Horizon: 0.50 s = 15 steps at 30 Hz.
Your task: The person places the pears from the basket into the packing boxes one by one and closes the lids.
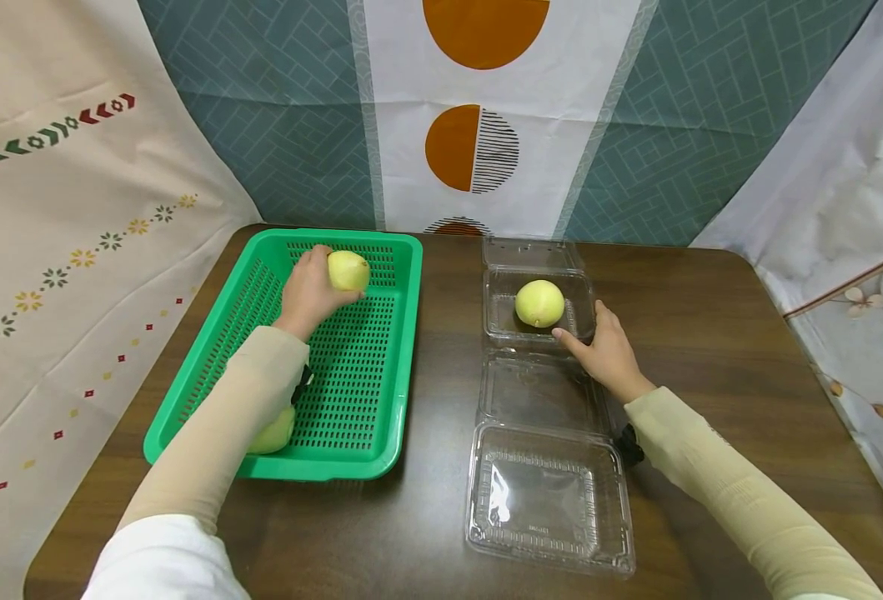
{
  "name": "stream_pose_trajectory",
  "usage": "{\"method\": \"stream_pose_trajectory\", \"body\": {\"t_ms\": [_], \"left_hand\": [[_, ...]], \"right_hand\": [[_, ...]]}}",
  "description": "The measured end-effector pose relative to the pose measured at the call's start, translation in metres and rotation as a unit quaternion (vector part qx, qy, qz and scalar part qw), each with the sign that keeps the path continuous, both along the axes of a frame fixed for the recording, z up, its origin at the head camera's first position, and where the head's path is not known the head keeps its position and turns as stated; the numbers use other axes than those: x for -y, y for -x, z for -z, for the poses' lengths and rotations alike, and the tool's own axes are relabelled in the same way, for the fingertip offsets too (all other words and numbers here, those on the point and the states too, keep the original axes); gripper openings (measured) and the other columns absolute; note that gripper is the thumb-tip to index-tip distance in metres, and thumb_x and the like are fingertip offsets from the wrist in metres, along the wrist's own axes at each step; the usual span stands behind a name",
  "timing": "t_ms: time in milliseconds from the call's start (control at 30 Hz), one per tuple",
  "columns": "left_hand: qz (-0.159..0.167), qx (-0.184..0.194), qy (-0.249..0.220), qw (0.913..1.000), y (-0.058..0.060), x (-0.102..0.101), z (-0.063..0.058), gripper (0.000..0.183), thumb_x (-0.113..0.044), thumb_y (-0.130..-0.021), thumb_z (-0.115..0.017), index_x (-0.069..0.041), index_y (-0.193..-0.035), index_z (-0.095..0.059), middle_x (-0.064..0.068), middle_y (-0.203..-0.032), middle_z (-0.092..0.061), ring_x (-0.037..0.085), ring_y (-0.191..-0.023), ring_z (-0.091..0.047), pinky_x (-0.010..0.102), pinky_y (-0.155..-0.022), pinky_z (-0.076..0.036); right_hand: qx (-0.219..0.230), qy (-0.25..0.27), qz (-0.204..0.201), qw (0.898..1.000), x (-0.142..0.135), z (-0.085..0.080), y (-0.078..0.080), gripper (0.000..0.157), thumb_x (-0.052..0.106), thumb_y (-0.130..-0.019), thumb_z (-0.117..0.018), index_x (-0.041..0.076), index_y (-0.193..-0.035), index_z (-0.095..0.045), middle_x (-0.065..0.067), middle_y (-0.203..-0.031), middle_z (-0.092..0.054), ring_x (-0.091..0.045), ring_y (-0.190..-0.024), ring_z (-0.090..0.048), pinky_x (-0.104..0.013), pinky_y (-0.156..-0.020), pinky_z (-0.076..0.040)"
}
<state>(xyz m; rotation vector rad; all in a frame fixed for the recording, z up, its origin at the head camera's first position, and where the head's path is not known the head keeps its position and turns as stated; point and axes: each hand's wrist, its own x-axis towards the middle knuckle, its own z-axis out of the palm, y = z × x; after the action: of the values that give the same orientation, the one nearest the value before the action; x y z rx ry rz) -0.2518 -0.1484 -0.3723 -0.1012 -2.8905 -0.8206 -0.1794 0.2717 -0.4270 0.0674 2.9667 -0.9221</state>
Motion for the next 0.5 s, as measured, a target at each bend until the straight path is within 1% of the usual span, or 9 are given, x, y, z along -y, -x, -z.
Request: {"method": "stream_pose_trajectory", "body": {"t_ms": [233, 500], "left_hand": [[0.007, -0.004, 0.002, 1.0, -0.003, -0.0035, -0.0052, 0.074, -0.028, -0.074, -0.079, 0.002, -0.13, -0.042, 0.024, -0.12, -0.051, 0.04, -0.104, -0.052, 0.056, -0.081, -0.046], [0.013, -0.012, 0.003, 0.9998, -0.0035, -0.0067, -0.0082, 0.076, -0.028, -0.073, -0.08, 0.001, -0.131, -0.042, 0.024, -0.121, -0.05, 0.039, -0.102, -0.053, 0.056, -0.08, -0.047]], "right_hand": [[0.002, -0.001, -0.005, 1.0, 0.0001, -0.0003, -0.0003, 0.101, 0.058, -0.09, -0.05, -0.01, -0.148, -0.003, -0.036, -0.15, -0.014, -0.051, -0.136, -0.022, -0.064, -0.106, -0.026], [0.0, 0.003, -0.008, 1.0, -0.0007, 0.0004, -0.0009, 0.1, 0.058, -0.091, -0.049, -0.01, -0.148, -0.003, -0.036, -0.15, -0.013, -0.051, -0.137, -0.02, -0.064, -0.106, -0.025]]}}
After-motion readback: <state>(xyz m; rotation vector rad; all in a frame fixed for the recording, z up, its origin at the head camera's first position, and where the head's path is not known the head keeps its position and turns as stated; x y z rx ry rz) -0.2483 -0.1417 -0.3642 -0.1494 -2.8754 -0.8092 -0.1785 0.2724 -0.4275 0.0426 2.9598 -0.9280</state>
